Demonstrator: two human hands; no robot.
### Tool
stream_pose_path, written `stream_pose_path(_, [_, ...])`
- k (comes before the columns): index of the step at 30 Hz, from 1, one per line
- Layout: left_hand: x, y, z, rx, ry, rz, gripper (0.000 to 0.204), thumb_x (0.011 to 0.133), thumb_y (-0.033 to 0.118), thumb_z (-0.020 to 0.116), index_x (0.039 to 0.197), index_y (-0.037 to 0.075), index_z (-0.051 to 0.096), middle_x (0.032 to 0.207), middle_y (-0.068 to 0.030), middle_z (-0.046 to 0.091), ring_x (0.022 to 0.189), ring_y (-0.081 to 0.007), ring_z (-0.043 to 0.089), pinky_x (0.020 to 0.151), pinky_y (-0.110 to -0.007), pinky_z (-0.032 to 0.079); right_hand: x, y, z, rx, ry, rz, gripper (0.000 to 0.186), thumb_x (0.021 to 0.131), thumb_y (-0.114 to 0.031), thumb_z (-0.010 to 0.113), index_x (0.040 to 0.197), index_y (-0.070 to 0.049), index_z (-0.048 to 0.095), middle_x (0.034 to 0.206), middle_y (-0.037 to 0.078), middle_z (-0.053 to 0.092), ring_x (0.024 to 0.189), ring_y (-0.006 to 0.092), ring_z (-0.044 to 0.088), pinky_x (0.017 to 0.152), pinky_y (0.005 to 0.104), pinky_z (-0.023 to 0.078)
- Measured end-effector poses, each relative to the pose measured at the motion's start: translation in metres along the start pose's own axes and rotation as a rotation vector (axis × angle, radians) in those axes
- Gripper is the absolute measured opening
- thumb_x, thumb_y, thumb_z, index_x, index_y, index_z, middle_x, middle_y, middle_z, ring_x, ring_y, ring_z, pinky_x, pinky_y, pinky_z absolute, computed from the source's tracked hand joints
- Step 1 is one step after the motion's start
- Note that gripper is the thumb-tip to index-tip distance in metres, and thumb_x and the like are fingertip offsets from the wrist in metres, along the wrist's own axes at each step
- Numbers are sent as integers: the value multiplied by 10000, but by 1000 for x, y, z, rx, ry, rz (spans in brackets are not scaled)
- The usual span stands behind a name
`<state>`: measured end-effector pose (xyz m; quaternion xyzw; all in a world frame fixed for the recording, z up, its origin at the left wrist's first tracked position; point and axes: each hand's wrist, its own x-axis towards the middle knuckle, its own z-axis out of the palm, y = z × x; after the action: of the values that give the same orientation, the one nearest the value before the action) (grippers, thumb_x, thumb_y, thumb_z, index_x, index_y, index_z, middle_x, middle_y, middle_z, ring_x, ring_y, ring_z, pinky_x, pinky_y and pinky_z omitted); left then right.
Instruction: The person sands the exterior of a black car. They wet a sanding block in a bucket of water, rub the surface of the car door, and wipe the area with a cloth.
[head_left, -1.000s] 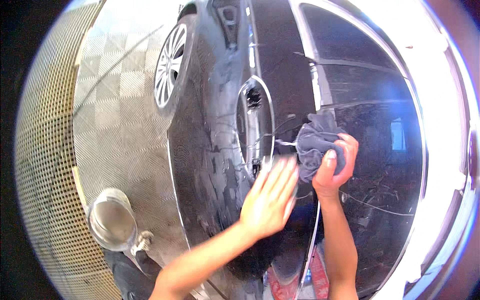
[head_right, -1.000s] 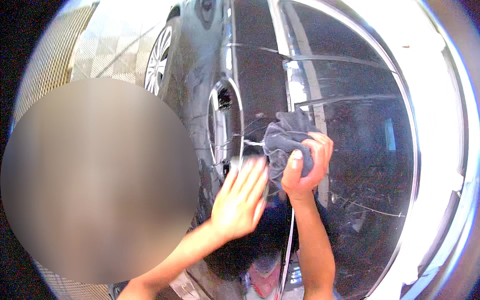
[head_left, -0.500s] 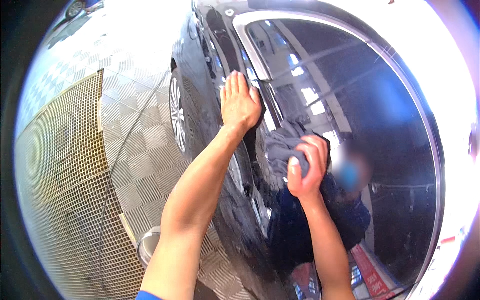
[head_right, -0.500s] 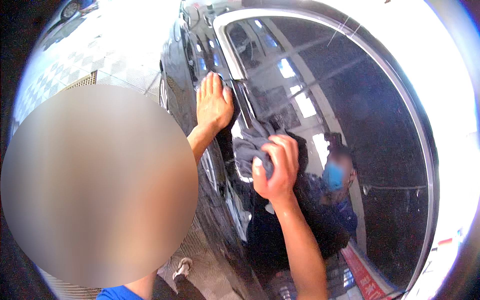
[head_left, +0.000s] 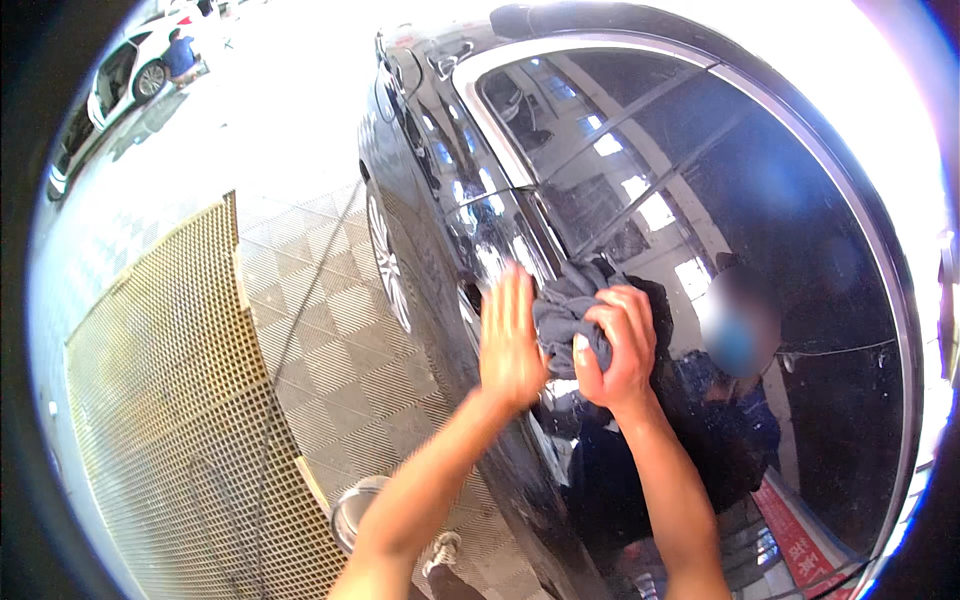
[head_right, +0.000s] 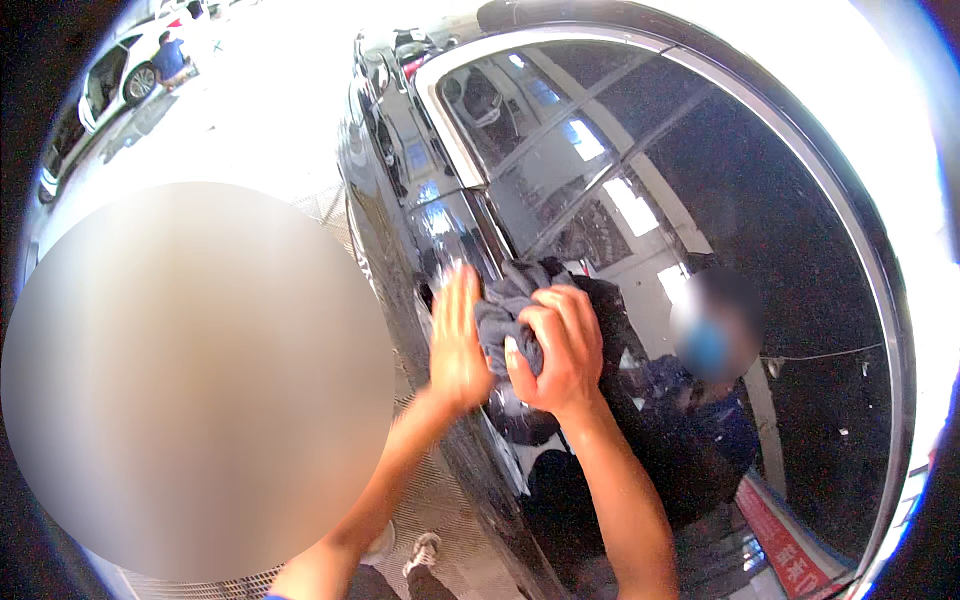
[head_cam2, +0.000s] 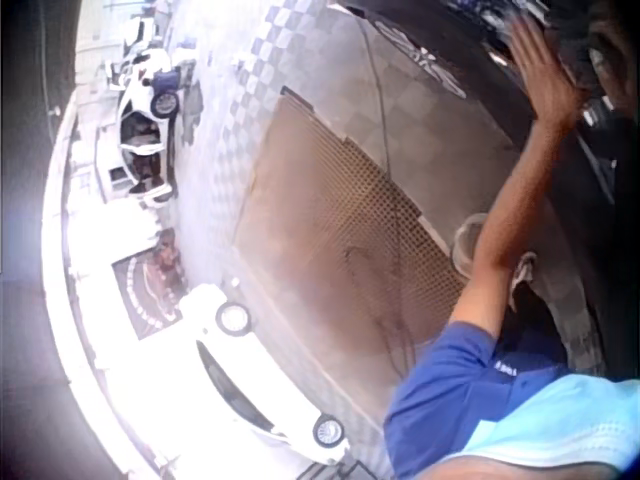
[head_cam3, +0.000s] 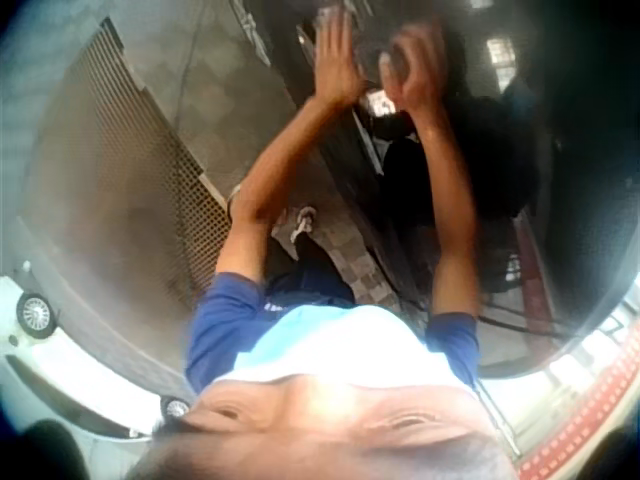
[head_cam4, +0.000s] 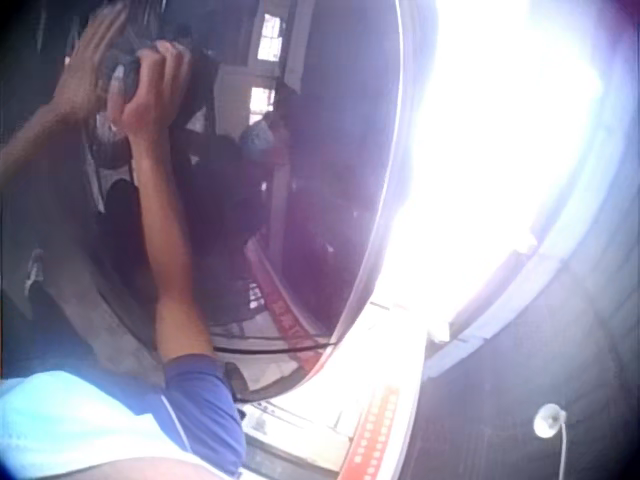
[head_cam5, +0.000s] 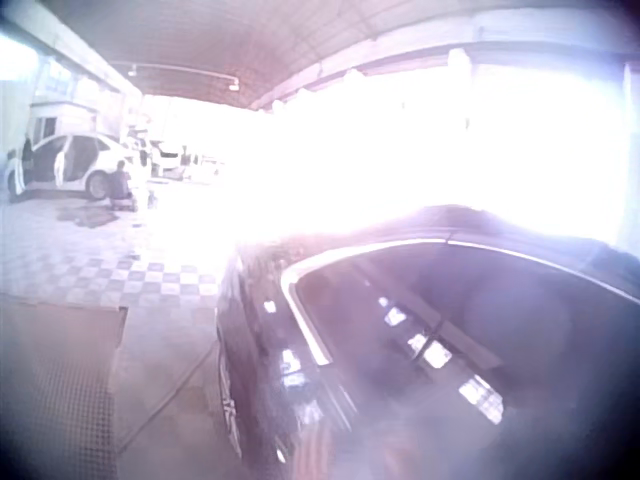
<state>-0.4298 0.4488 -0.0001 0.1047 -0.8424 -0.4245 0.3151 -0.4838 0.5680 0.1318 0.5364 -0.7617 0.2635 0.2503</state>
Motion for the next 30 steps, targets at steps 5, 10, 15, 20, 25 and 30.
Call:
stream_pose_path(5, [123, -95, -34, 195, 260, -240, 608, 1057, 274, 415, 1513, -127, 407, 1583, -352, 400, 1517, -468, 340, 1277, -495, 250, 20, -11, 15, 22, 39, -32, 308, 778, -218, 729, 1009, -42, 627, 1066, 176, 618, 1012, 409, 618, 919, 521, 509])
stream_pose_path(10, [11, -9, 1, 22, 296, 147, 679, 1054, 317, 464, 1584, -79, 312, 1639, -321, 324, 1537, -474, 280, 1280, -511, 208, 5, -12, 6, -4, 34, -39, 314, 767, -226, 732, 1005, -53, 623, 1077, 161, 617, 1049, 395, 608, 943, 500, 500])
stream_pose_path(15, [-86, 62, 0, 128, -87, 143, 681, 973, 223, 540, 1539, -107, 352, 1587, -345, 385, 1490, -542, 336, 1246, -605, 236, -8, -8, -13, -6, 50, 6, 316, 731, -197, 753, 983, -60, 619, 1058, 139, 622, 1040, 384, 610, 943, 505, 498])
stream_pose_path(20, [82, -22, -19, 264, 285, -96, 566, 1078, 224, 389, 1560, -72, 373, 1633, -297, 364, 1529, -448, 325, 1277, -508, 248, -132, -85, -114, -290, -328, -77, 323, 777, -294, 753, 1022, -123, 631, 1132, 101, 649, 1122, 325, 630, 1023, 601, 467])
stream_pose_path(25, [-146, 96, 31, -53, -6, 109, 745, 927, 157, 533, 1597, -88, 318, 1660, -343, 284, 1567, -476, 257, 1288, -567, 160, -278, -125, -210, -522, -396, 48, 230, 845, -314, 708, 1056, -241, 649, 1190, 23, 656, 1243, 271, 609, 1081, 650, 434])
stream_pose_path(30, [-123, 70, 2, 5, -106, 266, 720, 967, 226, 517, 1610, -36, 329, 1676, -281, 306, 1568, -436, 278, 1288, -550, 188, -268, -121, -210, -455, -406, 56, 293, 816, -340, 723, 1087, -235, 693, 1256, 8, 660, 1282, 259, 596, 1066, 642, 430])
